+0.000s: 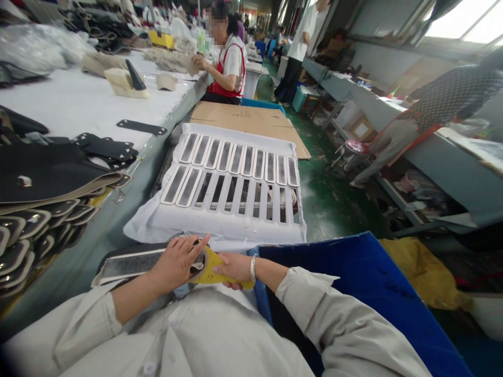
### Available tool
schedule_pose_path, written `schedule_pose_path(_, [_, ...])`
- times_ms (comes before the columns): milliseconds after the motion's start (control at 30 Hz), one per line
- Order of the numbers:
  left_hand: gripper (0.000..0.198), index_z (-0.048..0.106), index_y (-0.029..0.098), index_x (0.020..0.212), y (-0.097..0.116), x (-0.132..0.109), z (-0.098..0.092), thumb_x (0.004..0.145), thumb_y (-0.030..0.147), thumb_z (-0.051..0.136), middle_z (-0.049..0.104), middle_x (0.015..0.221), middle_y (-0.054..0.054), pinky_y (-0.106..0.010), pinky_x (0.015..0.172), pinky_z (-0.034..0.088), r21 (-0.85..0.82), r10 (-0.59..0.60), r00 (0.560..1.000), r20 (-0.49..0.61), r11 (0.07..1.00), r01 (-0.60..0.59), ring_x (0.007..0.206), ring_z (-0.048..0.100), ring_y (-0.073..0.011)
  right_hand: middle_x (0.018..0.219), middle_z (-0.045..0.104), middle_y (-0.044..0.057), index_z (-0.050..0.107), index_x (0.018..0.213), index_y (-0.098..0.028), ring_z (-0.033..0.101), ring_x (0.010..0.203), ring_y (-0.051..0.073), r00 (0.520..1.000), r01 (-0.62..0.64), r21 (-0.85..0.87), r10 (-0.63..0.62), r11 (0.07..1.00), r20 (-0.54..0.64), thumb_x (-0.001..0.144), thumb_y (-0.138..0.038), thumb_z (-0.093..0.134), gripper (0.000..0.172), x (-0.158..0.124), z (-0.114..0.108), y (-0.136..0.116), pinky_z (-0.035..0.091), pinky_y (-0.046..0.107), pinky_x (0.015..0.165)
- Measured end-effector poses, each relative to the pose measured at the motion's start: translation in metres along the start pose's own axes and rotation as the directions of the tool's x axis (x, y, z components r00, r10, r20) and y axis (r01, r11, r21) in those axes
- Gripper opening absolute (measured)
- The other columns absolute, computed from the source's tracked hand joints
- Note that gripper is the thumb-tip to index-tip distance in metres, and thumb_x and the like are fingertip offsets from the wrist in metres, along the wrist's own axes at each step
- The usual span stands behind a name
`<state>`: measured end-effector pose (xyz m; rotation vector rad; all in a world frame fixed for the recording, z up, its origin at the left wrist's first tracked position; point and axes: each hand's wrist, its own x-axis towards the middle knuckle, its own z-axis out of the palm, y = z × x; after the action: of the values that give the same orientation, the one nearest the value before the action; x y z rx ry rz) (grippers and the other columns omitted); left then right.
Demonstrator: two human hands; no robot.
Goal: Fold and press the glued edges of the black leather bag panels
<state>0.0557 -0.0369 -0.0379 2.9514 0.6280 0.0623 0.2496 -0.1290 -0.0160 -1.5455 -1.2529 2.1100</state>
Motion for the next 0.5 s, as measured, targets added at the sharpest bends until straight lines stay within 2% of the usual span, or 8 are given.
schedule_pose_path(133, [0.08, 0.017, 0.022, 0.144, -0.002, -0.002, 0.001, 0.073, 0.019, 0.055, 0.044, 0.126, -0.017, -0.045, 0.092, 0.032, 0.027, 0.028, 1.0, 0.004, 0.999, -0.028, 0.111, 0.043, -0.0313, 0.052, 0.048, -0.006, 0.043, 0.094, -0.02, 0.042, 0.034, 0.009, 1.0, -0.006, 0.024, 0.006, 1.0, 0.015, 0.086, -0.047, 0.044, 0.028, 0.005, 0.001, 0.002, 0.034, 0.019, 0.033])
schedule_pose_path(400, [0.069, 0.011, 0.027, 0.145, -0.006, -0.004, -0.001, 0.084, 0.013, 0.041, 0.045, 0.128, -0.018, -0.044, 0.093, 0.031, 0.113, 0.088, 0.996, 0.015, 0.99, -0.089, 0.114, 0.044, -0.031, 0.053, 0.049, -0.005, 0.045, 0.094, -0.019, 0.044, 0.035, 0.009, 0.999, 0.0, 0.078, -0.003, 0.997, 0.042, 0.087, -0.047, 0.042, 0.029, 0.013, 0.003, 0.011, 0.036, 0.019, 0.034])
schedule_pose_path(500, [0.076, 0.012, 0.025, 0.145, -0.011, -0.006, -0.001, 0.082, 0.029, 0.053, 0.041, 0.133, -0.019, -0.045, 0.096, 0.028, 0.078, 0.132, 0.99, 0.047, 0.988, -0.135, 0.117, 0.041, -0.0332, 0.054, 0.051, -0.004, 0.046, 0.094, -0.02, 0.045, 0.036, 0.009, 1.0, 0.017, 0.09, -0.019, 0.996, 0.018, 0.087, -0.049, 0.041, 0.03, 0.014, 0.007, 0.014, 0.037, 0.019, 0.034])
